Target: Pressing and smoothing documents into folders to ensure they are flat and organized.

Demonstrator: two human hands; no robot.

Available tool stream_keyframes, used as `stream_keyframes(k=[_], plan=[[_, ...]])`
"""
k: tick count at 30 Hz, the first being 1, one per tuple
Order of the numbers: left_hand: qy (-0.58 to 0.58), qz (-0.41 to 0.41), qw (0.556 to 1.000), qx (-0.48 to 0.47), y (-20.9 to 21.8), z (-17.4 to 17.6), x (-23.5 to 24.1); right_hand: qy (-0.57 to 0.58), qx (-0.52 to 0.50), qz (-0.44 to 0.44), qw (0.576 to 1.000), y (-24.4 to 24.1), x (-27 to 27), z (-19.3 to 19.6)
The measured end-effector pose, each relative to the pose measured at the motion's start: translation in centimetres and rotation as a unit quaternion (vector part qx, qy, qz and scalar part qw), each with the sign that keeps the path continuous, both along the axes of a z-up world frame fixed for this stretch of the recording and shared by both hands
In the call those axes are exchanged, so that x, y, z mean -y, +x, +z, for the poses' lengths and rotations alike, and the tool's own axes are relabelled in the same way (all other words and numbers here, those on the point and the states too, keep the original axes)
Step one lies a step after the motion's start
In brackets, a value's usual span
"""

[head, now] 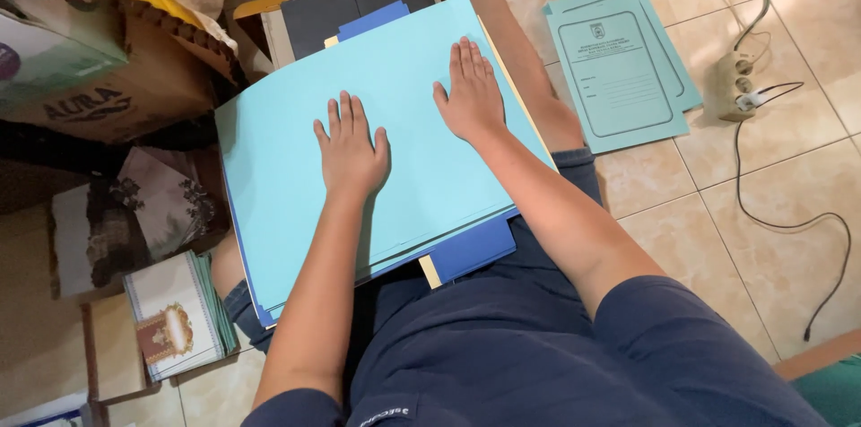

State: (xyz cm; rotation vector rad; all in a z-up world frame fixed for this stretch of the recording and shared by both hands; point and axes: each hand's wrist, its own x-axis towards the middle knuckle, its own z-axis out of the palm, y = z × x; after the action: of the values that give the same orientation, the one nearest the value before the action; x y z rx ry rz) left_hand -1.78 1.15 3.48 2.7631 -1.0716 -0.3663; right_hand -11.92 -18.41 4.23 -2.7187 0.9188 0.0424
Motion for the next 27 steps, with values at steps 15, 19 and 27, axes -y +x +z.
stream_keyframes(k=[15, 19, 27], plan=[[0.010, 0.024, 0.999, 0.029, 7.4, -2.8, 5.2, -0.006, -0.004, 0.001, 1.000, 0.2, 0.1, -0.4], [-0.004, -0.010, 1.000, 0.009, 2.6, -1.5, 2.1, -0.027, 0.001, 0.003, 1.000, 0.3, 0.0, -0.9], [0.007, -0.041, 0.999, -0.006, -0.4, -0.9, 0.4, -0.020, -0.002, 0.017, 1.000, -0.1, 0.1, -0.9]])
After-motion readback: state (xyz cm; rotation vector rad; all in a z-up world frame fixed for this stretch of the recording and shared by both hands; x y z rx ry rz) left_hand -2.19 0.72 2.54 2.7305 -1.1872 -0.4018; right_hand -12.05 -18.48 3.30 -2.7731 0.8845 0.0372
